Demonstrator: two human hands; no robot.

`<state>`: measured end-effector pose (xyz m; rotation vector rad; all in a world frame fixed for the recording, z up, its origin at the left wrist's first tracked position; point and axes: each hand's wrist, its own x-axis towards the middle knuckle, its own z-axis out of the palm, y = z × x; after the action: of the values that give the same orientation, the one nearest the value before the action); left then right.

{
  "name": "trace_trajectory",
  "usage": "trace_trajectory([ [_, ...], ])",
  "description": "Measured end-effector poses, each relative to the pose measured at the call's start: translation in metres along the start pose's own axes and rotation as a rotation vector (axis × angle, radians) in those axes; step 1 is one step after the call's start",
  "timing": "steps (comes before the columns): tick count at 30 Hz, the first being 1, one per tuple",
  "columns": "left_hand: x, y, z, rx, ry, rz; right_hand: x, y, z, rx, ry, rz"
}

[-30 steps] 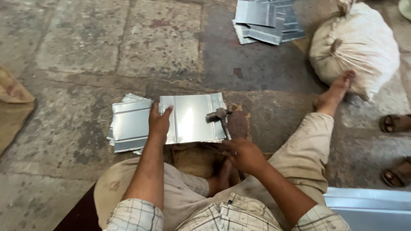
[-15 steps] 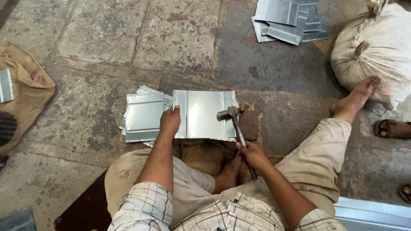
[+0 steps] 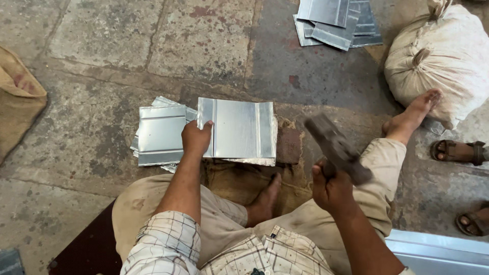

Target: The person uses a hammer to flatten and shape metal sheets against a stone block on the floor.

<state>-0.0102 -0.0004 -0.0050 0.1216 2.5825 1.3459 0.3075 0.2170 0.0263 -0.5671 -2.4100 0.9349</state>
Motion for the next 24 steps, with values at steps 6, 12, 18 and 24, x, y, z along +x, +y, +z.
trace_trajectory([
  [6, 0.003, -0.004, 0.003, 0.028, 0.006, 0.018, -0.007, 0.018, 0.063, -0.041, -0.124, -0.143],
  [12, 0.007, -0.006, 0.005, 0.021, -0.01, 0.0, 0.015, 0.004, 0.053, -0.085, -0.25, 0.357],
  [18, 0.007, -0.01, 0.004, 0.044, 0.021, 0.032, -0.008, -0.004, 0.03, 0.109, 0.073, -0.067],
  [24, 0.012, -0.01, 0.007, 0.069, 0.031, 0.045, -0.01, 0.012, 0.075, -0.102, -0.288, 0.049],
])
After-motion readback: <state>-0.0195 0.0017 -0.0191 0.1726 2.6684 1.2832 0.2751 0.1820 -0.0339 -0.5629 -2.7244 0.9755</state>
